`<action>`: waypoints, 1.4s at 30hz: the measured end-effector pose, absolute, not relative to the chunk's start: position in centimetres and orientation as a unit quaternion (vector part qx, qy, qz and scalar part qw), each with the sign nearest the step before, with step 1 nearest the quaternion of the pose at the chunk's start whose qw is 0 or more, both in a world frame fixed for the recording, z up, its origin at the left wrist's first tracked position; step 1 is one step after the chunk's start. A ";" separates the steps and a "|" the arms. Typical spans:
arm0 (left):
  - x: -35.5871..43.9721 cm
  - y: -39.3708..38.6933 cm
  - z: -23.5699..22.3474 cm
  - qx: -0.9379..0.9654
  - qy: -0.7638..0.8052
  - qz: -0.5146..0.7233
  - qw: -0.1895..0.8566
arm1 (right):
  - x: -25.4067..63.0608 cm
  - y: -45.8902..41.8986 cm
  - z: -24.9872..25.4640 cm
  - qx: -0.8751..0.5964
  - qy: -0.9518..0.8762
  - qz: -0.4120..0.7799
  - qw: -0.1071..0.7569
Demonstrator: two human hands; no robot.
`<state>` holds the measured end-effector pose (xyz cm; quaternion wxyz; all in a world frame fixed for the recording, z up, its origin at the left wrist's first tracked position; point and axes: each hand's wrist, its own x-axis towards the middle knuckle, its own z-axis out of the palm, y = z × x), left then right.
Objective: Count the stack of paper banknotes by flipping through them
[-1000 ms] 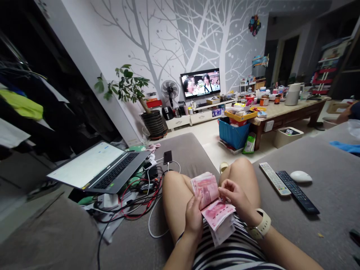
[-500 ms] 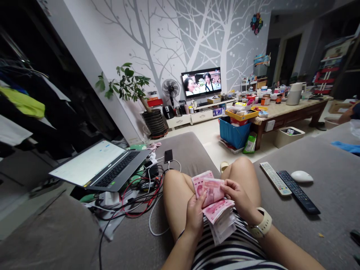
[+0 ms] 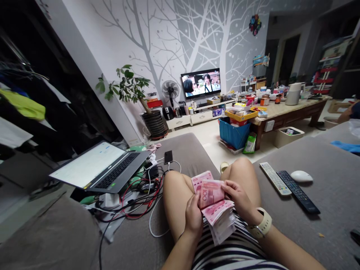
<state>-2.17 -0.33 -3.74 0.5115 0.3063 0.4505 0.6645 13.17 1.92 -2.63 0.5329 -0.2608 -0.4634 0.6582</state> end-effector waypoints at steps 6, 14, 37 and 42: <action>-2.0 -0.4 -3.7 0.320 0.431 0.660 0.526 | 13.1 2.1 -3.0 -0.270 -0.465 0.650 0.537; -1.1 -1.1 -2.2 0.299 0.394 0.632 0.596 | 13.0 2.3 -2.8 -0.283 -0.488 0.641 0.521; -1.8 -0.8 -4.0 0.295 0.413 0.659 0.555 | 12.9 2.2 -3.6 -0.285 -0.459 0.656 0.527; -1.8 -0.8 -4.1 0.297 0.407 0.665 0.551 | 12.8 2.0 -3.4 -0.265 -0.447 0.673 0.527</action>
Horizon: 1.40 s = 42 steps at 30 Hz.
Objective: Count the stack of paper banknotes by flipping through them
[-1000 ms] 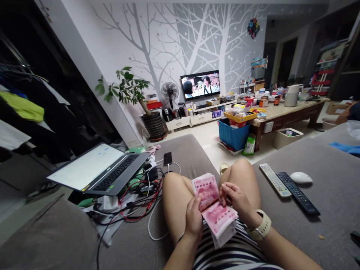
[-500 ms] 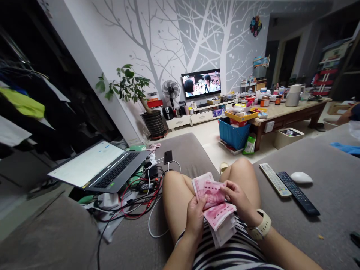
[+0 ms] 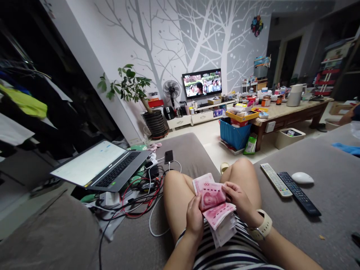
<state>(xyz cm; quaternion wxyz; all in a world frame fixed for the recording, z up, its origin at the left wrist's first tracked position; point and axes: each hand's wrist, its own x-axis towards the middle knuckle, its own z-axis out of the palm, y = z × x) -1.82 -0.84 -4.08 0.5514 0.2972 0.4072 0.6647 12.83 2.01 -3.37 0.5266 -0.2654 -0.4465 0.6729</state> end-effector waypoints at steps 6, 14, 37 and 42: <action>-1.9 -0.7 -4.0 0.301 0.411 0.662 0.550 | 13.0 1.9 -3.1 -0.264 -0.456 0.667 0.527; -1.7 -0.7 -3.7 0.286 0.416 0.662 0.554 | 13.0 2.1 -3.2 -0.267 -0.444 0.674 0.527; -1.2 -1.4 -2.2 0.306 0.338 0.614 0.644 | 12.9 2.3 -2.5 -0.301 -0.465 0.626 0.549; -1.2 -1.4 -2.1 0.319 0.342 0.610 0.639 | 13.0 2.2 -2.8 -0.302 -0.469 0.632 0.539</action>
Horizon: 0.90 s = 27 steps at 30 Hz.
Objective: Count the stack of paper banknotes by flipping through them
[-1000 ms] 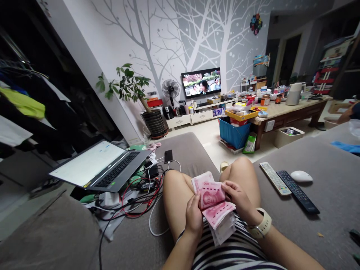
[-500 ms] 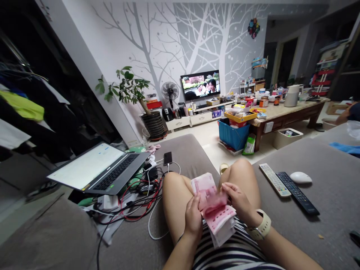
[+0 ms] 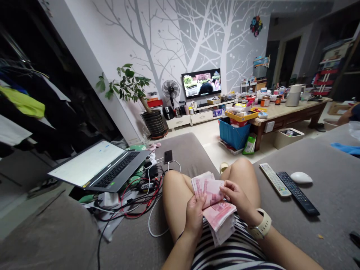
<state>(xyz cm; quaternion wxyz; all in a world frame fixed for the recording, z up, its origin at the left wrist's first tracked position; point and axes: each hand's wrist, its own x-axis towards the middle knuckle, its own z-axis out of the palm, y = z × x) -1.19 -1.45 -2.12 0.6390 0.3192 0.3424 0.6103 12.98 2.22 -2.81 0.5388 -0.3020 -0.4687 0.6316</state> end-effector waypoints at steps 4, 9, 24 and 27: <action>-1.3 -1.2 -2.4 0.311 0.365 0.614 0.627 | 13.1 2.2 -3.0 -0.303 -0.475 0.633 0.531; -2.0 -0.6 -3.6 0.307 0.417 0.658 0.546 | 13.2 2.3 -3.2 -0.301 -0.489 0.623 0.531; -2.3 -0.2 -4.7 0.298 0.415 0.677 0.530 | 13.1 1.8 -2.6 -0.296 -0.495 0.624 0.527; -2.3 -0.4 -4.5 0.303 0.417 0.669 0.536 | 13.1 1.9 -2.8 -0.293 -0.486 0.632 0.527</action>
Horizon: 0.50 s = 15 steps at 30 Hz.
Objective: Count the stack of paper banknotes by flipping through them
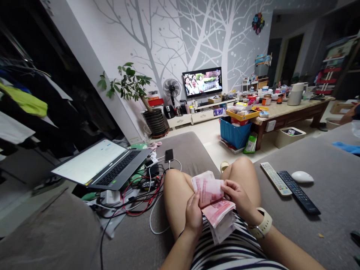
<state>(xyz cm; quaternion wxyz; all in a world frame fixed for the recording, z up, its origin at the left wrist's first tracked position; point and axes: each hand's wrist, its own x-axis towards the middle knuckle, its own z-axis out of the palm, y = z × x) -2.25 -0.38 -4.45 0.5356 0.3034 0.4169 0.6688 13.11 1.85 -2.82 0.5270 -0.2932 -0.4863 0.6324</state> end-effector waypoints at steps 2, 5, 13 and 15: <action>-2.1 -0.5 -4.2 0.308 0.419 0.663 0.538 | 13.1 1.9 -3.0 -0.288 -0.483 0.635 0.529; -1.9 -0.6 -4.1 0.313 0.412 0.657 0.548 | 13.1 2.0 -3.3 -0.282 -0.477 0.641 0.531; -1.5 -0.8 -3.7 0.304 0.393 0.653 0.571 | 13.0 2.0 -3.4 -0.285 -0.460 0.647 0.537; -1.4 -1.0 -3.2 0.305 0.401 0.645 0.574 | 13.0 1.9 -3.2 -0.285 -0.464 0.646 0.535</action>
